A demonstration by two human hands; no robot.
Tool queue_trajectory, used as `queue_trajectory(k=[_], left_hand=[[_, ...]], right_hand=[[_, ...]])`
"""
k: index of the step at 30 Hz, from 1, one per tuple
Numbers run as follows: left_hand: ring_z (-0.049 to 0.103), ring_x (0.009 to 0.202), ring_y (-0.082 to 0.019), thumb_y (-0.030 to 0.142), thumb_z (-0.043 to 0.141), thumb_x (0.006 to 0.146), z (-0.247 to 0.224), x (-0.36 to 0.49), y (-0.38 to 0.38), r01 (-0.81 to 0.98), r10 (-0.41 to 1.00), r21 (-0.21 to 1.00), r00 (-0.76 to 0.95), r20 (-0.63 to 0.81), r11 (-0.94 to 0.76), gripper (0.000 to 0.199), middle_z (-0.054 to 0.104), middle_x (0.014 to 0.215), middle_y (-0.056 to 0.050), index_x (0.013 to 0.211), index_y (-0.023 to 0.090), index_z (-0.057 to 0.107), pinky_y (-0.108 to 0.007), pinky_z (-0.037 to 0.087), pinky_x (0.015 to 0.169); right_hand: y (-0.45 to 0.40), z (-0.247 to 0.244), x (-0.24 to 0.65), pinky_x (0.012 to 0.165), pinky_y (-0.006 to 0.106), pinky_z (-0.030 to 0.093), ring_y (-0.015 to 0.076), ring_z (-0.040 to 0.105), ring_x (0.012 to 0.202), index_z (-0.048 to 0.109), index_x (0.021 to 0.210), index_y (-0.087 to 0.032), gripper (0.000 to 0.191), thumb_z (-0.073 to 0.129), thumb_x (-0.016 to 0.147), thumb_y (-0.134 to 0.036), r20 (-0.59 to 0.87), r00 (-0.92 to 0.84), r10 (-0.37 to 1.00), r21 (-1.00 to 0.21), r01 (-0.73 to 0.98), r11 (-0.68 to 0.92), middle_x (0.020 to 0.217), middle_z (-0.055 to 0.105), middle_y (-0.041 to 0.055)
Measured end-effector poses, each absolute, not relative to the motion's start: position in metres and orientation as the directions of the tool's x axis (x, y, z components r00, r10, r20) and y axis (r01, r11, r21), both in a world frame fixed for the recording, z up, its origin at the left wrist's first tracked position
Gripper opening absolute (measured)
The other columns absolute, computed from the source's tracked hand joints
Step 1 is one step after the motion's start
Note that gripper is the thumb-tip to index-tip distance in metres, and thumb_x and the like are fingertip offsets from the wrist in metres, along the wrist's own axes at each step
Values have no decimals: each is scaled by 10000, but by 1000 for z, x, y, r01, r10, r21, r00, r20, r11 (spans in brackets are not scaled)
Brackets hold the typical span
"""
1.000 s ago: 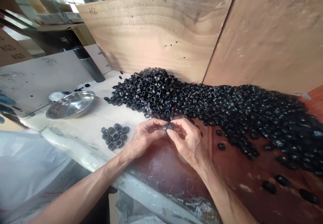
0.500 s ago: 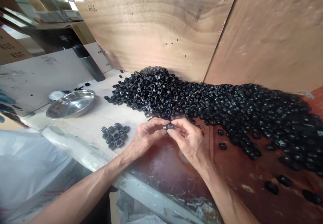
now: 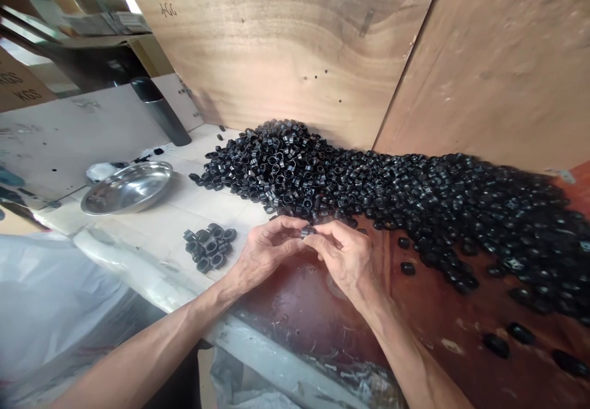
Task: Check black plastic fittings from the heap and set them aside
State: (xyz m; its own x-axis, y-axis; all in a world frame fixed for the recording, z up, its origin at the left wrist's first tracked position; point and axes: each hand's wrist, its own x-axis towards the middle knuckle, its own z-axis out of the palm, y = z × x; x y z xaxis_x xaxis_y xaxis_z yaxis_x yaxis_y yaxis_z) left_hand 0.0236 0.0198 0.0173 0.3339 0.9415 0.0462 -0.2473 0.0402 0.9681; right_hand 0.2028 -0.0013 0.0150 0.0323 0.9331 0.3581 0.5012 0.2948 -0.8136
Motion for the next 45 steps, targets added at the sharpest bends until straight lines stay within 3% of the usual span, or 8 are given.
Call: queue_trajectory(k=[7,11,14,21,24,26,40,45], left_hand=[[732,847,-180,286,821,797,12,23,21,-264,936,964,348,57,40,302,770,937,-53,1054,159,726,-323,598,845],[715,904,-184,242,791,813,10,23,20,-176,928,978,333,170,-116,248,758,986,-60,1042,161,739,-312,586,863],[710,909,-181,248,785,823,10,24,19,-199,920,977,363,151,-82,241,751,1002,-63,1042,160,736,-300,583,851],[725,872,-175,267,829,795,11,25,21,-327,929,941,369,38,91,298,761,956,-60,1044,144,719,-317,586,872],[719,853,-168,266,829,794,11,24,21,-304,932,951,357,60,55,293,756,941,-56,1040,144,726,-310,588,855],[708,842,-157,261,827,795,12,24,20,-280,931,960,356,81,24,294,747,932,-51,1047,143,731,-291,585,834],[685,795,-139,290,824,796,10,24,23,-288,945,956,323,45,53,324,725,892,-37,1060,143,707,-268,554,778],[717,885,-171,255,785,828,7,25,22,-297,933,954,353,74,36,286,745,959,-65,1069,136,686,-310,576,865]], right_hand=[[-4,14,204,594,261,505,165,665,624,753,992,-242,175,655,934,-374,325,-11,946,-836,464,292,716,707,-8],[-5,15,204,565,270,415,139,535,533,620,668,-221,368,542,995,-372,405,-60,913,-685,641,346,568,577,-10],[-6,15,201,564,279,377,132,490,520,505,575,-224,481,468,1032,-368,435,-59,899,-604,721,339,537,520,-8],[-7,18,195,706,262,513,169,672,758,685,1091,-208,178,560,986,-278,513,-73,855,-670,589,452,914,729,52],[-5,17,196,646,261,479,152,621,652,706,867,-203,185,576,980,-272,570,-114,814,-584,640,499,751,694,32],[-5,17,197,545,261,402,122,513,512,609,626,-209,386,551,997,-299,566,-93,819,-550,697,459,561,577,-5],[-10,26,197,503,250,370,122,488,507,594,618,-208,398,566,951,-424,300,-43,953,-772,576,270,539,525,-24],[-8,21,196,639,262,493,166,648,683,702,987,-204,201,666,881,-371,282,3,960,-843,478,246,800,704,18]])
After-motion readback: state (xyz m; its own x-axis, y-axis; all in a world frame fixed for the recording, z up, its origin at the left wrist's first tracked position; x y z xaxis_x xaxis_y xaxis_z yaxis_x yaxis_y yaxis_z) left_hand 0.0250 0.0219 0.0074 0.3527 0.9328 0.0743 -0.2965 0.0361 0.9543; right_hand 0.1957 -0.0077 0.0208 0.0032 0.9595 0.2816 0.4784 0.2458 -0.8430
